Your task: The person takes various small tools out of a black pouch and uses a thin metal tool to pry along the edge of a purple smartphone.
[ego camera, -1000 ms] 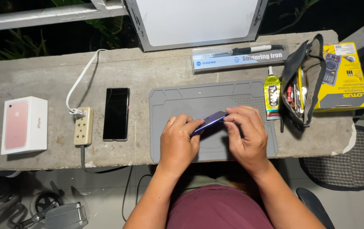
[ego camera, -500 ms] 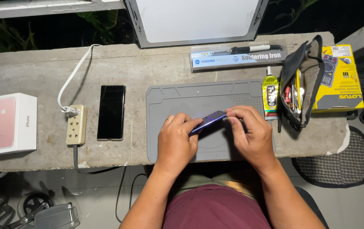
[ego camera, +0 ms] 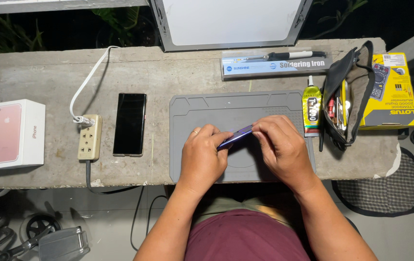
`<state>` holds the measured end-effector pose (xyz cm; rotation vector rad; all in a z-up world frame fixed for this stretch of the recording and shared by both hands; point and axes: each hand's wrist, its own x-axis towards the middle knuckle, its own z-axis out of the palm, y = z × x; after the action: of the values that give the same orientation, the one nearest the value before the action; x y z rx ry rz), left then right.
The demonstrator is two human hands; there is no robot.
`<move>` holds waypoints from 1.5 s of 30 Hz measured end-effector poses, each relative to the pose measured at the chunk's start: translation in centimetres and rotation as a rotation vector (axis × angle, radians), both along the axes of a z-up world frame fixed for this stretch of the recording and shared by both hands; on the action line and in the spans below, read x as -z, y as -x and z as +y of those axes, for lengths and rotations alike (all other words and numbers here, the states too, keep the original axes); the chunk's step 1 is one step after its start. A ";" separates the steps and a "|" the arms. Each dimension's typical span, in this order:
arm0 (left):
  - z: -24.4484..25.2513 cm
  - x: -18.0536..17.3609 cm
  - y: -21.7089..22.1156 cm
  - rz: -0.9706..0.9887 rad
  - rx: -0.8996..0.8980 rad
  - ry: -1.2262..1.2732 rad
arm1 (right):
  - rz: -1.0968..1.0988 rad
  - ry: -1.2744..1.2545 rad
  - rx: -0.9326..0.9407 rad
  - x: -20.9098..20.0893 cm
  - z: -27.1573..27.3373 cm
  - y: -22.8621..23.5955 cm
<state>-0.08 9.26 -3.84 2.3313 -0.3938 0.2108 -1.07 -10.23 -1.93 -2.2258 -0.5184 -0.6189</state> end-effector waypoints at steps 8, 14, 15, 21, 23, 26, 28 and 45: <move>0.0 -0.6 0.0 0.026 0.007 -0.011 | -0.024 0.053 -0.009 0.0 -0.2 -0.2; 0.0 -0.3 -0.1 0.034 0.011 -0.029 | -0.142 0.293 -0.038 -0.6 -0.5 -0.8; 0.0 -0.3 -0.1 0.042 0.015 -0.034 | -0.148 0.320 -0.041 -0.7 -0.5 -0.9; 0.6 -0.1 -1.1 0.067 0.050 -0.100 | -0.082 0.385 -0.083 -1.5 -1.0 -1.5; 1.0 -0.9 -1.8 0.078 0.069 -0.118 | -0.004 0.316 -0.093 -1.7 -1.2 -1.8; 1.9 -2.8 -2.7 0.085 0.060 -0.041 | 0.159 0.141 -0.075 -1.1 -1.5 -1.9; 2.2 -4.0 -3.4 0.079 0.034 0.057 | 0.243 0.035 -0.048 0.2 -1.6 -1.8; -2.2 1.5 -6.7 0.451 -0.474 1.405 | 0.527 -0.688 0.226 5.1 1.9 1.3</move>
<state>6.64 7.11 -5.32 0.9712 0.4483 0.1075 -2.33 -8.36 -6.98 -1.6848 0.2018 -0.2386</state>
